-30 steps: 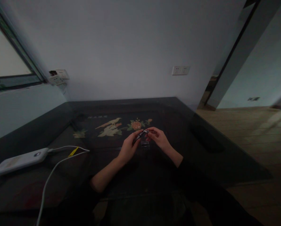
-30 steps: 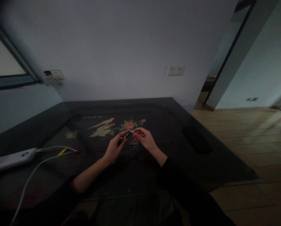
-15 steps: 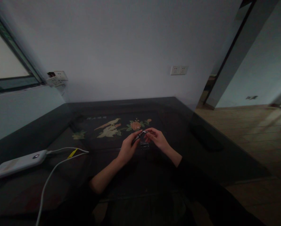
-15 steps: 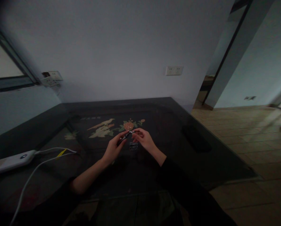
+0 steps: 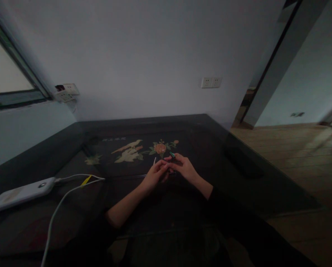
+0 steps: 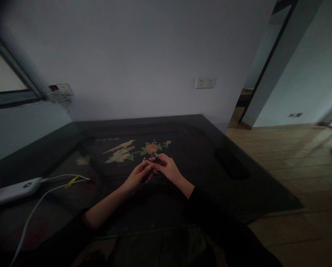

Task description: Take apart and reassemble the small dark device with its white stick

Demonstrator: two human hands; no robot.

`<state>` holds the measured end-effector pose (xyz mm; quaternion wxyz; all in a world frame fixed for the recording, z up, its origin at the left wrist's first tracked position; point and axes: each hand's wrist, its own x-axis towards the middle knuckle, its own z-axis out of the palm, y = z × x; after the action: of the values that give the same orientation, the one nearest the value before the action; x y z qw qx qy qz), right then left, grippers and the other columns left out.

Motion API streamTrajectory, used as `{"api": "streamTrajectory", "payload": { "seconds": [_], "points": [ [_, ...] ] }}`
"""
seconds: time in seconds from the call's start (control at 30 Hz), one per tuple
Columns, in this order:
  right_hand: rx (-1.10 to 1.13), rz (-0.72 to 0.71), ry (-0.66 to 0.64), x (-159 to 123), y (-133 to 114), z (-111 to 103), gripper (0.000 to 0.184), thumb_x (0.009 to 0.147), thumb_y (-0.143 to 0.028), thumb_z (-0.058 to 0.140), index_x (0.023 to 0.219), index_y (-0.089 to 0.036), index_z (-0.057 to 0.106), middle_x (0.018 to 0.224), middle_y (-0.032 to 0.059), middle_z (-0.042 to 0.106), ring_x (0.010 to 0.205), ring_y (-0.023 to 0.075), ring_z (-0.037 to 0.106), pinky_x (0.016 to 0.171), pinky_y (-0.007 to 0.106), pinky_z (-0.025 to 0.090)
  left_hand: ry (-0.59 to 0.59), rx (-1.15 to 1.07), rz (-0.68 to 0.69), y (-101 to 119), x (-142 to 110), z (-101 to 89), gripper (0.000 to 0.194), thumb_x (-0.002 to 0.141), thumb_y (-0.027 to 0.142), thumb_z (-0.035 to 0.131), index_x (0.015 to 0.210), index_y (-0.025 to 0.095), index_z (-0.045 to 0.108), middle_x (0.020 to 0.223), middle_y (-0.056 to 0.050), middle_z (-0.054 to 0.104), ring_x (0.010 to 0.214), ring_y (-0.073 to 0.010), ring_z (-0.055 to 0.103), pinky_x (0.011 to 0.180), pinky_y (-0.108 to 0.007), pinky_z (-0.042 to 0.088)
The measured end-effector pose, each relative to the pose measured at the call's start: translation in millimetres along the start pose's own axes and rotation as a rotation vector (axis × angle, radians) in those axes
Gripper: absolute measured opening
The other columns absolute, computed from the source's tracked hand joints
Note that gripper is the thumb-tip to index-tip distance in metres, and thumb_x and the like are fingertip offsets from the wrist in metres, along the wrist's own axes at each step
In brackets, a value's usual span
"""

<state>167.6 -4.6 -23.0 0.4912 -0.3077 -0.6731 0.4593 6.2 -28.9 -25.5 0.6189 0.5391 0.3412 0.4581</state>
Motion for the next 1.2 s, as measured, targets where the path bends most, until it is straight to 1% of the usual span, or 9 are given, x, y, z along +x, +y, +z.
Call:
{"api": "streamTrajectory", "payload": {
  "seconds": [0.23, 0.37, 0.47, 0.57, 0.7, 0.83, 0.93, 1.1, 1.2],
  "points": [
    [0.016, -0.092, 0.043, -0.5, -16.1, 2.5, 0.032, 0.085, -0.050, 0.058, 0.083, -0.019, 0.065, 0.090, 0.0053, 0.065, 0.089, 0.0193, 0.062, 0.082, 0.033, 0.049, 0.203, 0.125, 0.102, 6.7, 2.4, -7.7, 0.030, 0.074, 0.040, 0.071, 0.091, 0.015, 0.067, 0.092, -0.006, 0.069, 0.086, -0.0173, 0.062, 0.079, -0.028, 0.047],
    [0.042, -0.054, 0.114, 1.1, -16.4, -2.0, 0.036, 0.088, -0.053, 0.051, 0.078, -0.020, 0.056, 0.071, 0.0017, 0.063, 0.069, 0.0161, 0.062, 0.069, 0.030, 0.050, 0.329, 0.155, 0.198, 13.3, 5.8, -17.0, 0.026, 0.077, 0.038, 0.067, 0.091, 0.015, 0.067, 0.088, -0.005, 0.067, 0.086, -0.0171, 0.062, 0.084, -0.030, 0.047],
    [0.098, 0.084, 0.052, 1.1, -9.0, -2.9, 0.038, 0.086, -0.058, 0.051, 0.077, -0.021, 0.050, 0.052, -0.0069, 0.044, 0.039, 0.0086, 0.042, 0.044, 0.023, 0.041, 0.294, 0.168, 0.206, 16.9, 6.1, -18.5, 0.028, 0.078, 0.037, 0.065, 0.097, 0.016, 0.065, 0.095, -0.006, 0.067, 0.092, -0.0182, 0.062, 0.085, -0.031, 0.048],
    [-0.015, 0.105, -0.027, 0.9, -4.0, -3.1, 0.039, 0.086, -0.059, 0.050, 0.080, -0.020, 0.053, 0.053, -0.0063, 0.042, 0.040, 0.0081, 0.038, 0.040, 0.021, 0.036, 0.208, 0.204, 0.174, 19.0, 4.9, -16.7, 0.036, 0.078, 0.034, 0.066, 0.110, 0.017, 0.062, 0.108, -0.009, 0.065, 0.102, -0.0203, 0.060, 0.088, -0.034, 0.047],
    [-0.207, -0.012, -0.149, 1.8, -3.1, -5.5, 0.034, 0.089, -0.048, 0.053, 0.104, -0.019, 0.062, 0.089, 0.0056, 0.066, 0.079, 0.0187, 0.062, 0.074, 0.033, 0.051, 0.180, 0.281, 0.174, 21.0, 5.3, -18.6, 0.042, 0.077, 0.032, 0.067, 0.116, 0.017, 0.061, 0.117, -0.011, 0.064, 0.108, -0.0220, 0.058, 0.093, -0.036, 0.045],
    [-0.270, -0.073, -0.208, 3.1, -0.2, -7.7, 0.032, 0.090, -0.037, 0.054, 0.114, -0.019, 0.062, 0.114, 0.0102, 0.065, 0.108, 0.0241, 0.058, 0.097, 0.042, 0.042, 0.170, 0.352, 0.158, 23.2, 8.7, -27.1, 0.040, 0.074, 0.032, 0.069, 0.111, 0.015, 0.064, 0.115, -0.011, 0.065, 0.107, -0.0231, 0.059, 0.094, -0.038, 0.045],
    [-0.288, -0.078, -0.191, 2.9, 0.6, -7.2, 0.026, 0.088, -0.031, 0.056, 0.108, -0.017, 0.065, 0.104, 0.0096, 0.066, 0.098, 0.0228, 0.060, 0.090, 0.039, 0.046, 0.138, 0.391, 0.139, 25.7, 10.5, -32.6, 0.040, 0.072, 0.032, 0.070, 0.108, 0.016, 0.065, 0.109, -0.010, 0.067, 0.104, -0.0228, 0.060, 0.093, -0.039, 0.046],
    [-0.179, 0.002, -0.096, -1.3, -5.5, -4.5, 0.034, 0.086, -0.030, 0.058, 0.119, -0.020, 0.059, 0.088, 0.0041, 0.064, 0.058, 0.0116, 0.056, 0.054, 0.025, 0.048, 0.128, 0.372, 0.130, 29.6, 11.5, -36.0, 0.039, 0.068, 0.029, 0.073, 0.104, 0.016, 0.066, 0.105, -0.009, 0.068, 0.099, -0.0206, 0.061, 0.093, -0.038, 0.045],
    [-0.273, -0.076, -0.037, -4.2, -9.1, -5.1, 0.040, 0.086, -0.027, 0.059, 0.125, -0.024, 0.054, 0.089, 0.0028, 0.063, 0.059, 0.0113, 0.058, 0.058, 0.026, 0.050, 0.143, 0.342, 0.126, 29.1, 12.4, -36.6, 0.038, 0.066, 0.029, 0.075, 0.100, 0.015, 0.066, 0.099, -0.007, 0.069, 0.095, -0.0196, 0.062, 0.093, -0.038, 0.045]
  ]
}}
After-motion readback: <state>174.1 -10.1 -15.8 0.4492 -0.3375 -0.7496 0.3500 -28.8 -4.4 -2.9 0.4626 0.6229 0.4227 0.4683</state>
